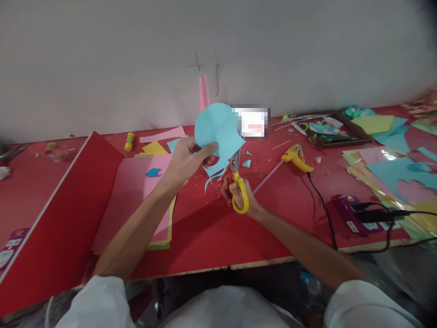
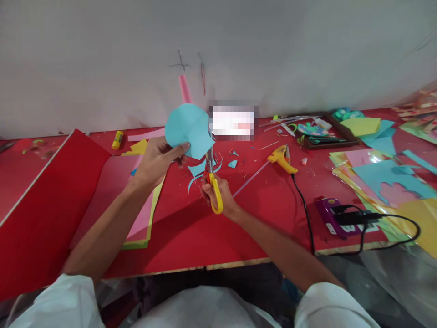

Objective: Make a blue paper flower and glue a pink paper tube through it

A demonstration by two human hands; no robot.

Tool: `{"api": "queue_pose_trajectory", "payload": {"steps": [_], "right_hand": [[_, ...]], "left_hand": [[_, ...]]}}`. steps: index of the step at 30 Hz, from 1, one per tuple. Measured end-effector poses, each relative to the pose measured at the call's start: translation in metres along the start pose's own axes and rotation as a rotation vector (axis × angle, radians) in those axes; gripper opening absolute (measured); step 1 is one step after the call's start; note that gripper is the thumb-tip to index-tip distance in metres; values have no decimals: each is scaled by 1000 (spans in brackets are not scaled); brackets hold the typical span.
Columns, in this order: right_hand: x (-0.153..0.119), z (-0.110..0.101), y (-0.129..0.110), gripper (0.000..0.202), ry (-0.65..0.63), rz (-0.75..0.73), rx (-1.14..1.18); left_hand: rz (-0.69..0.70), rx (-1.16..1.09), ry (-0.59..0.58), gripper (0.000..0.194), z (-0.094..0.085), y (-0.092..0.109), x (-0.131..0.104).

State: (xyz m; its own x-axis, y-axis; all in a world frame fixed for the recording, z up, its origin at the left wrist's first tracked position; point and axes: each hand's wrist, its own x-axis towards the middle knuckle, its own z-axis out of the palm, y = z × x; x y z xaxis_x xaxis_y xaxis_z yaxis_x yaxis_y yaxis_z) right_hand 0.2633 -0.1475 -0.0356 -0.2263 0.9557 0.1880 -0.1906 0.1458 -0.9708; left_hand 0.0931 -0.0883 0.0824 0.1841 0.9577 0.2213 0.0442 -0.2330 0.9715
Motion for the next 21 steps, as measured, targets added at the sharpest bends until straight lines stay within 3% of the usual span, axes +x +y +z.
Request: {"api": "queue_pose_trajectory", "payload": {"steps": [21], "right_hand": [[-1, 0, -3, 72, 7, -22, -12]], "left_hand": [[-31, 6, -37, 38, 2, -4, -2]]}}
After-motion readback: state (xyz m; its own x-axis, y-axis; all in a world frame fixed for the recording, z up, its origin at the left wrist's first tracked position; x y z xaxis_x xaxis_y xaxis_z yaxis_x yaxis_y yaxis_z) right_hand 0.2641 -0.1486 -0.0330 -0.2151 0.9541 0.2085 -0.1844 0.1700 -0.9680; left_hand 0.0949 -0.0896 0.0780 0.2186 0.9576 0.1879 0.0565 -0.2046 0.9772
